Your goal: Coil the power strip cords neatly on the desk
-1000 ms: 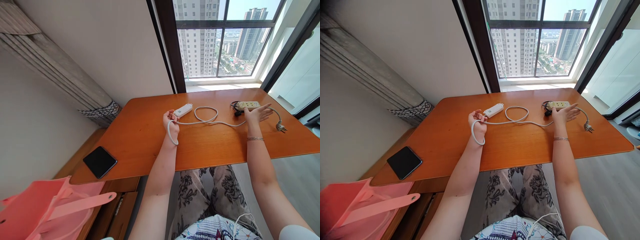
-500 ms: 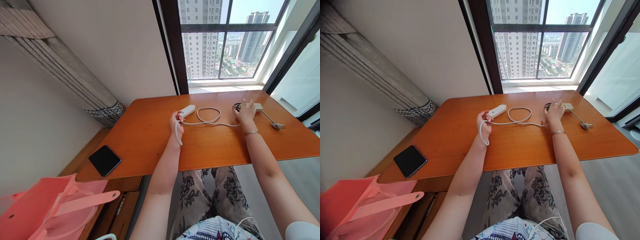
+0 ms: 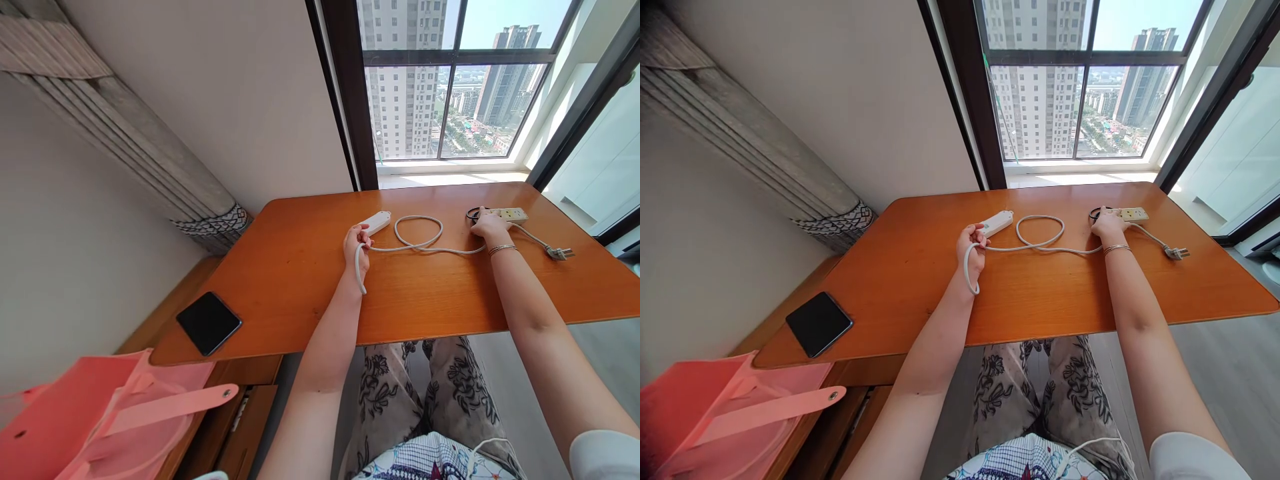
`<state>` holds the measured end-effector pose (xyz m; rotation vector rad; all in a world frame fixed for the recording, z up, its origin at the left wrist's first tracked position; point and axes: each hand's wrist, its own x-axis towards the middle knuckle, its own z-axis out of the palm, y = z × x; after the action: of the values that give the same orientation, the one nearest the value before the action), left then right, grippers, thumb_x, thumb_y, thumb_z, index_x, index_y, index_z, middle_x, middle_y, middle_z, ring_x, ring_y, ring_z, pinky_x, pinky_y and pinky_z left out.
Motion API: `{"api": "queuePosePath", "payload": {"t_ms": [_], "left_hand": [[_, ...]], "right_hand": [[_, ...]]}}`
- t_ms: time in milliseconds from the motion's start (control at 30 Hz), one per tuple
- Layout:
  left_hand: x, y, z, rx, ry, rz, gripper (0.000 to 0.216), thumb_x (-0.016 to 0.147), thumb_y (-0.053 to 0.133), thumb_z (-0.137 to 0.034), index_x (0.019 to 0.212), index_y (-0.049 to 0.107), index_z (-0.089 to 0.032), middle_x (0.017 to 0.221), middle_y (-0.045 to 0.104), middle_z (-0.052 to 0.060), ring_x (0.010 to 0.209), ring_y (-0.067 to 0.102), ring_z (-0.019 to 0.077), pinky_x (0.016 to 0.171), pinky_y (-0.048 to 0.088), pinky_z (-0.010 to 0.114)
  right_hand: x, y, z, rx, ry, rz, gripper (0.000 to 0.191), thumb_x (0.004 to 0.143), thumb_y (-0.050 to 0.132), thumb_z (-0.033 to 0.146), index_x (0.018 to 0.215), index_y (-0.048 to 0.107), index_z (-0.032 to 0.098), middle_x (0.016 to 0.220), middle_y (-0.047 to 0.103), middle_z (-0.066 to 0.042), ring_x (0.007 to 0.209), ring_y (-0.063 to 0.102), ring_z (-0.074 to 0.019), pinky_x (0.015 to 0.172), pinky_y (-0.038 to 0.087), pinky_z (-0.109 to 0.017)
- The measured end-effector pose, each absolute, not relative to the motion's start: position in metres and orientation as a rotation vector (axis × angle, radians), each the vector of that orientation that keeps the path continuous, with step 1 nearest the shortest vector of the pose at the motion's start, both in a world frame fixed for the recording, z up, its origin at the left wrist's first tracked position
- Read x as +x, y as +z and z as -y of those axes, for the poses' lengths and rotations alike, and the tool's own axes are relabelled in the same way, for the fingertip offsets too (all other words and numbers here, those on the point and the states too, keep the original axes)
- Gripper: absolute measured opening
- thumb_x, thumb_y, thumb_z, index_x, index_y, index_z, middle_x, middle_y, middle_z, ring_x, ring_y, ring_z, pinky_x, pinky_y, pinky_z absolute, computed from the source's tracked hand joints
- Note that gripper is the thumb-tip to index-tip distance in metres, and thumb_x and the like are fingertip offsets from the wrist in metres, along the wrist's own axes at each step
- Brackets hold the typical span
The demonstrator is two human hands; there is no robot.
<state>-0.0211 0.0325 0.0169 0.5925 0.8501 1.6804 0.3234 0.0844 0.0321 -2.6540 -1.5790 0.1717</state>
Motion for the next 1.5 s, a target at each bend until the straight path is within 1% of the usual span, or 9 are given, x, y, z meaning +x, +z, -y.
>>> {"api": "queuePosePath", "payload": {"t_ms": [100, 200, 467, 767, 1000, 1133, 1300, 1400, 1500], "left_hand": [[-0.021, 0.02, -0.031, 0.595, 1.643, -0.81, 0.018, 0.085, 0.053, -0.021, 0.073, 0.065, -0.015, 0.048, 0.042, -0.008, 0.039, 0.037, 0.0033, 0.052, 0.043, 0.017], [-0.022, 0.024, -0.03, 0.594, 1.425, -0.789, 0.014, 0.084, 0.056, -0.023, 0.078, 0.066, -0.014, 0.053, 0.048, -0.006, 0.038, 0.037, 0.0029, 0.05, 0.044, 0.017], [-0.022, 0.025, -0.028, 0.735, 1.033, -0.901, 0.016, 0.088, 0.058, -0.025, 0.097, 0.068, -0.015, 0.066, 0.064, 0.0, 0.04, 0.044, 0.0055, 0.055, 0.055, 0.024], [-0.023, 0.018, -0.029, 0.874, 1.038, -0.834, 0.021, 0.082, 0.071, -0.027, 0.1, 0.067, -0.015, 0.078, 0.073, 0.003, 0.051, 0.063, 0.0092, 0.059, 0.057, 0.023], [-0.014, 0.012, -0.025, 0.939, 1.136, -0.638, 0.062, 0.065, 0.091, -0.018, 0.122, 0.068, -0.025, 0.126, 0.072, 0.011, 0.104, 0.076, 0.0238, 0.084, 0.061, 0.031], [-0.002, 0.012, -0.023, 0.824, 1.265, -0.622, 0.058, 0.062, 0.092, -0.015, 0.115, 0.07, -0.021, 0.115, 0.076, 0.01, 0.113, 0.073, 0.0287, 0.085, 0.061, 0.033], [0.0, 0.009, -0.031, 0.689, 1.443, -0.703, 0.052, 0.068, 0.09, -0.02, 0.115, 0.07, -0.022, 0.105, 0.079, 0.006, 0.108, 0.074, 0.0257, 0.081, 0.062, 0.03], [-0.005, 0.01, -0.033, 0.641, 1.527, -0.649, 0.047, 0.072, 0.089, -0.029, 0.114, 0.07, -0.02, 0.109, 0.079, 0.009, 0.106, 0.075, 0.0254, 0.076, 0.062, 0.028], [-0.01, 0.015, -0.033, 0.558, 1.593, -0.632, 0.038, 0.078, 0.085, -0.034, 0.11, 0.07, -0.019, 0.108, 0.079, 0.009, 0.1, 0.076, 0.0235, 0.069, 0.061, 0.026]], "right_hand": [[0.32, 0.032, -0.076, -2.529, 0.065, 1.559, 0.061, 0.086, 0.058, 0.029, 0.146, 0.055, 0.021, 0.147, 0.054, -0.026, 0.131, 0.058, -0.0424, 0.109, 0.033, -0.073], [0.313, 0.032, -0.064, -2.367, 0.091, 1.575, 0.053, 0.084, 0.057, 0.02, 0.136, 0.064, 0.025, 0.134, 0.065, -0.019, 0.123, 0.063, -0.0374, 0.108, 0.038, -0.067], [0.279, 0.028, -0.053, -1.941, 0.323, 1.413, 0.048, 0.078, 0.071, 0.048, 0.118, 0.069, 0.023, 0.129, 0.062, -0.015, 0.118, 0.062, -0.0329, 0.104, 0.048, -0.051], [0.264, 0.017, -0.041, -1.239, 0.086, 1.354, 0.031, 0.084, 0.061, 0.034, 0.114, 0.063, 0.024, 0.136, 0.053, -0.013, 0.13, 0.054, -0.028, 0.099, 0.056, -0.046], [0.223, 0.017, -0.01, -1.103, -0.135, 1.979, 0.027, 0.089, 0.063, 0.021, 0.111, 0.074, 0.033, 0.145, 0.058, -0.009, 0.138, 0.051, -0.0339, 0.115, 0.04, -0.06], [0.195, 0.006, -0.003, -0.797, -0.107, 2.274, 0.037, 0.091, 0.057, 0.014, 0.119, 0.07, 0.036, 0.144, 0.061, -0.005, 0.142, 0.051, -0.0295, 0.114, 0.044, -0.055], [0.184, -0.006, 0.0, -0.807, 0.119, 2.023, 0.046, 0.093, 0.061, 0.032, 0.137, 0.05, 0.026, 0.154, 0.049, -0.017, 0.134, 0.058, -0.0283, 0.107, 0.052, -0.052], [0.191, -0.012, -0.007, -0.97, 0.296, 1.99, 0.06, 0.092, 0.063, 0.033, 0.146, 0.041, 0.021, 0.135, 0.064, -0.017, 0.11, 0.07, -0.0268, 0.095, 0.057, -0.047], [0.201, -0.013, -0.017, -1.141, 0.365, 2.08, 0.038, 0.093, 0.06, 0.03, 0.131, 0.058, 0.02, 0.107, 0.074, -0.01, 0.095, 0.071, -0.0254, 0.088, 0.057, -0.042]]}}
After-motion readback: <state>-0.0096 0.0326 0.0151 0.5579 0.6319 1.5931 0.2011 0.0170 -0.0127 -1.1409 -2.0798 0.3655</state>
